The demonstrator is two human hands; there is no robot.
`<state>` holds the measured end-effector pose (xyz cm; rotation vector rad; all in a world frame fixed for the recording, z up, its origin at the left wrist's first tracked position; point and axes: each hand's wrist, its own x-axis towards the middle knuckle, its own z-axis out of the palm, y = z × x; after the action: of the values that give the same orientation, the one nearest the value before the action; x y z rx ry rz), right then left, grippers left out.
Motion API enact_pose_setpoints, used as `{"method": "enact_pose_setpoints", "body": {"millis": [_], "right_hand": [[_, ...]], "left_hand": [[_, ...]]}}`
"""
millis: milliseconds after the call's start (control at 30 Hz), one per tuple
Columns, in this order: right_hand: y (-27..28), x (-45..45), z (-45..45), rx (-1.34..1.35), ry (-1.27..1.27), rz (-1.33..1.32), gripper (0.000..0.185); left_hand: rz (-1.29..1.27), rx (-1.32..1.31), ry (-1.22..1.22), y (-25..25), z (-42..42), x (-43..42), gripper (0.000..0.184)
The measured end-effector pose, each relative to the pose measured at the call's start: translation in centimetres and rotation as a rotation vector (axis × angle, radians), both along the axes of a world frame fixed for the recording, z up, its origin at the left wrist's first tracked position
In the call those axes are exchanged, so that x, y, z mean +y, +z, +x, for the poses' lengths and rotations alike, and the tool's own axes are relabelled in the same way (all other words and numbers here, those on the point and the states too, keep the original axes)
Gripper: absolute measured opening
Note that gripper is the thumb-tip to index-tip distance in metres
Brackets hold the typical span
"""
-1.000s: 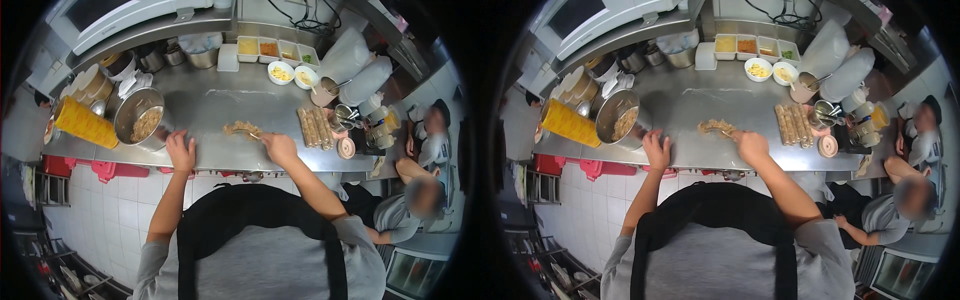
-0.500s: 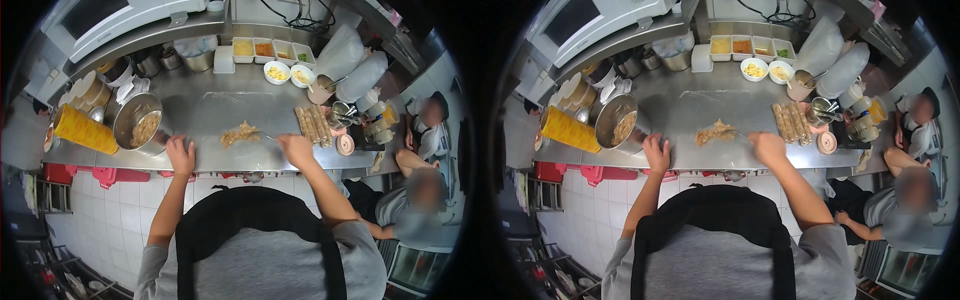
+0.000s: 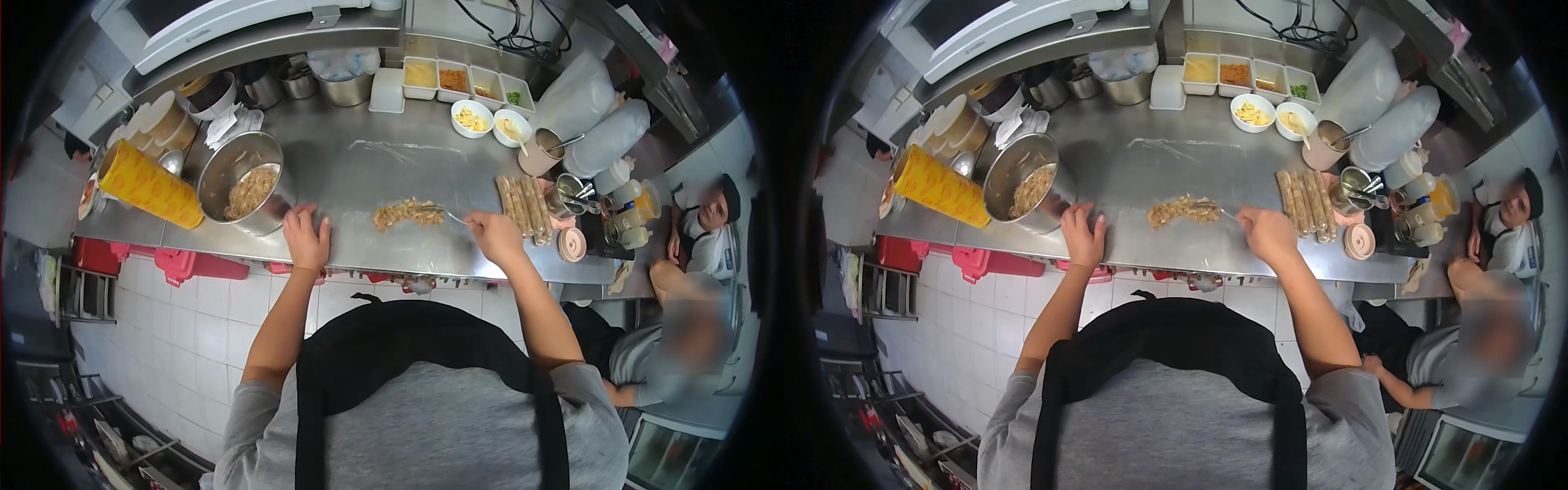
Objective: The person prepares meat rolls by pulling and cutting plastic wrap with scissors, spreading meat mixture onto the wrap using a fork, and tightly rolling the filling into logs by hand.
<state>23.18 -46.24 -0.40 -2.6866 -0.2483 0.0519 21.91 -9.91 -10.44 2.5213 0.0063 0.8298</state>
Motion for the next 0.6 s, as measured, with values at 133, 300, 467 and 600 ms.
{"method": "enact_pose_setpoints", "body": {"millis": [133,300,467,600], "right_hand": [[-0.1,0.0,1.1,-0.042,-0.034,-0.028,0.015],[-1.7,0.4,2.4,-0.066,-0.04,-0.039,0.016],[-1.4,-0.4,0.4,-0.059,0.022,0.015,0.015],[-1.0,0.2,-0.3,-0.057,0.057,-0.027,0.015]], "left_hand": [[-0.006,0.015,0.006,0.0,-0.1,0.1,0.039],[0.023,0.018,0.027,0.0,0.0,0.0,0.04],[0.001,0.015,0.033,0.0,-0.1,-0.1,0.04],[0.001,0.011,0.026,0.0,-0.1,-0.1,0.041]]}}
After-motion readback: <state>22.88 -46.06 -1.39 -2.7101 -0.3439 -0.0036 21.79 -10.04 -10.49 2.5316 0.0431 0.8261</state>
